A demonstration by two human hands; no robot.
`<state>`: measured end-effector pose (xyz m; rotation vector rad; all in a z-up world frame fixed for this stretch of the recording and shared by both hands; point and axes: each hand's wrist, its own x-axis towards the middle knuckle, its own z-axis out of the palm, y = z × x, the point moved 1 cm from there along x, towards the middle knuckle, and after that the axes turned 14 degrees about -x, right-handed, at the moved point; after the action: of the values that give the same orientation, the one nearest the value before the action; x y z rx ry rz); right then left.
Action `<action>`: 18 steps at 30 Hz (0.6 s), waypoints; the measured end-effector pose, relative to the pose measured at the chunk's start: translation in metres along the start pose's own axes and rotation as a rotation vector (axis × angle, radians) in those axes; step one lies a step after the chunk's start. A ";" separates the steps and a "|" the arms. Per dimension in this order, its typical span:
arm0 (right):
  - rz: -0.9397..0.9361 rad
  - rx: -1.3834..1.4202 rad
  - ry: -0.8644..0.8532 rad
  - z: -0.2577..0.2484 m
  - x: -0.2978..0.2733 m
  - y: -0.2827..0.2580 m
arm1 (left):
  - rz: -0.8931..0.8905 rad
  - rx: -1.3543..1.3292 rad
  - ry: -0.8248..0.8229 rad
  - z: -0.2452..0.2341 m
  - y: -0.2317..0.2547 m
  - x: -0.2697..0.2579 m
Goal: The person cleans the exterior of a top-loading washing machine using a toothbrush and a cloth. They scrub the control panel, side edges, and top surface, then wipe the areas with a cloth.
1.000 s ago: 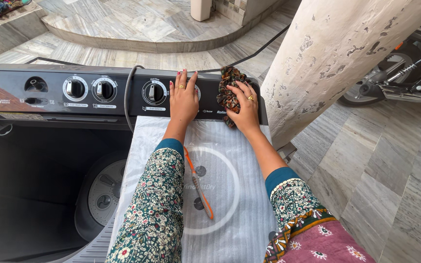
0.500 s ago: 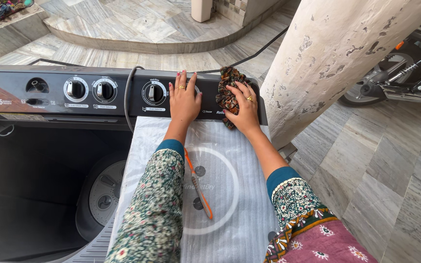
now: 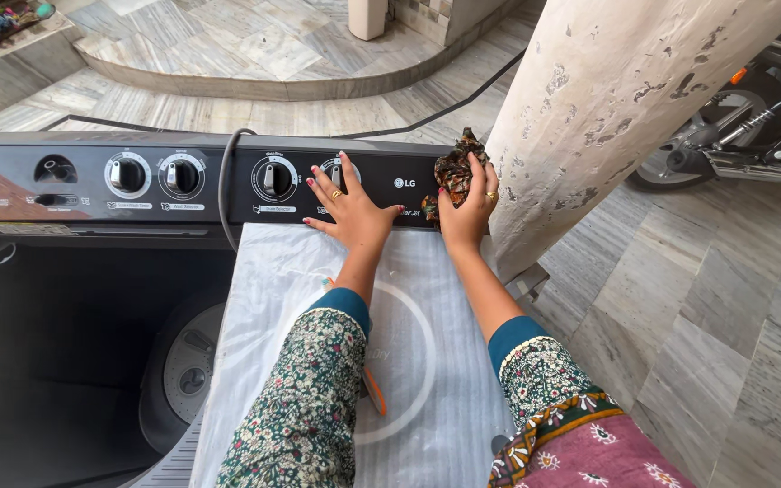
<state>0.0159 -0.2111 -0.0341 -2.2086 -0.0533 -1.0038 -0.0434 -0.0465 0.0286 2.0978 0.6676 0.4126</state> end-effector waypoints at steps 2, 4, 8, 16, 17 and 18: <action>0.016 0.006 -0.020 -0.002 0.000 -0.002 | -0.018 0.004 -0.013 0.000 0.000 0.001; 0.031 0.016 -0.040 -0.005 0.001 -0.004 | -0.027 -0.002 -0.014 0.001 0.000 0.002; 0.055 0.015 -0.063 -0.007 0.001 -0.009 | -0.043 -0.045 -0.004 0.005 0.005 0.000; 0.040 0.008 -0.051 -0.007 0.000 -0.008 | -0.056 -0.053 -0.026 0.005 0.007 0.002; 0.036 0.006 -0.048 -0.007 0.000 -0.008 | -0.053 -0.053 -0.025 0.006 0.007 0.002; 0.038 0.007 -0.050 -0.007 0.000 -0.008 | -0.050 -0.052 -0.023 0.006 0.007 0.003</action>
<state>0.0095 -0.2093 -0.0261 -2.2201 -0.0368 -0.9262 -0.0361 -0.0518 0.0308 2.0299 0.6876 0.3731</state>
